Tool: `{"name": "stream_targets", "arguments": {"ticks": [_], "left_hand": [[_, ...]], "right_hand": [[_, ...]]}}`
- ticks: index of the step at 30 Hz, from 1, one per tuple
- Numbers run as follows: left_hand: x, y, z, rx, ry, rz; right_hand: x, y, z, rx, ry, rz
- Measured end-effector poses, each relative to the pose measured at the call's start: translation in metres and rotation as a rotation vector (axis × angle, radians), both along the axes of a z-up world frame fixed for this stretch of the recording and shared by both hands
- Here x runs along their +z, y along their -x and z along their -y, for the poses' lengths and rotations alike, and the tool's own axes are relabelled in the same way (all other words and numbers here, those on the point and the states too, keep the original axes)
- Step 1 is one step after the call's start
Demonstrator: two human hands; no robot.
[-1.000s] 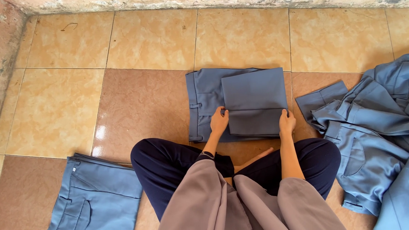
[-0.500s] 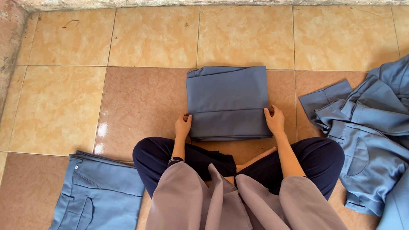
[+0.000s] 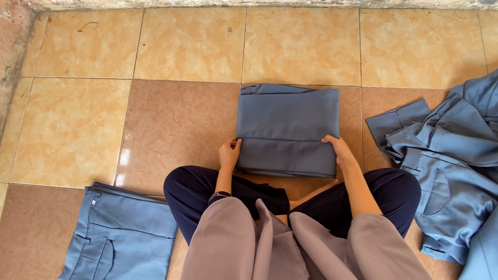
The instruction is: The person is sitting on the floor and folding blue uniform pants into neat rectangular stacks.
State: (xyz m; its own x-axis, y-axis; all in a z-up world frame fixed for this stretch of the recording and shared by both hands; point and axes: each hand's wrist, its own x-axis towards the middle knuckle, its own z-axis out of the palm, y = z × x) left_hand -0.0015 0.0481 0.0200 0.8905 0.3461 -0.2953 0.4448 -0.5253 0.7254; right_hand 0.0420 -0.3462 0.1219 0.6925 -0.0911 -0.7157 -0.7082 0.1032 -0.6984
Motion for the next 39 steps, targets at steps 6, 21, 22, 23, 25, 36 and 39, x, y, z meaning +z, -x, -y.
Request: {"name": "stream_targets", "arguments": {"ticks": [6, 21, 22, 23, 25, 36, 39], "left_hand": [[0.033, 0.004, 0.009, 0.063, 0.402, 0.042], [0.038, -0.008, 0.001, 0.367, 1.039, 0.011], [0.028, -0.009, 0.003, 0.366, 1.040, 0.009], [0.019, -0.011, 0.004, 0.333, 0.974, 0.050], [0.015, -0.013, 0.009, 0.301, 0.907, 0.093], [0.047, -0.023, 0.093, -0.501, -0.334, 0.272], [0.026, -0.012, 0.127, -0.624, -0.387, 0.120]], "right_hand": [[0.092, -0.032, 0.000, 0.030, 0.122, 0.191], [0.129, -0.066, -0.074, 0.956, 1.664, 1.077], [0.095, -0.055, -0.076, 0.956, 1.666, 1.074], [0.062, -0.045, -0.078, 0.947, 1.618, 1.107], [0.006, -0.018, -0.079, 0.936, 1.570, 1.141], [-0.031, 0.042, -0.068, 1.374, 1.180, 0.687], [-0.023, 0.050, -0.068, 1.418, 1.070, 0.595]]}}
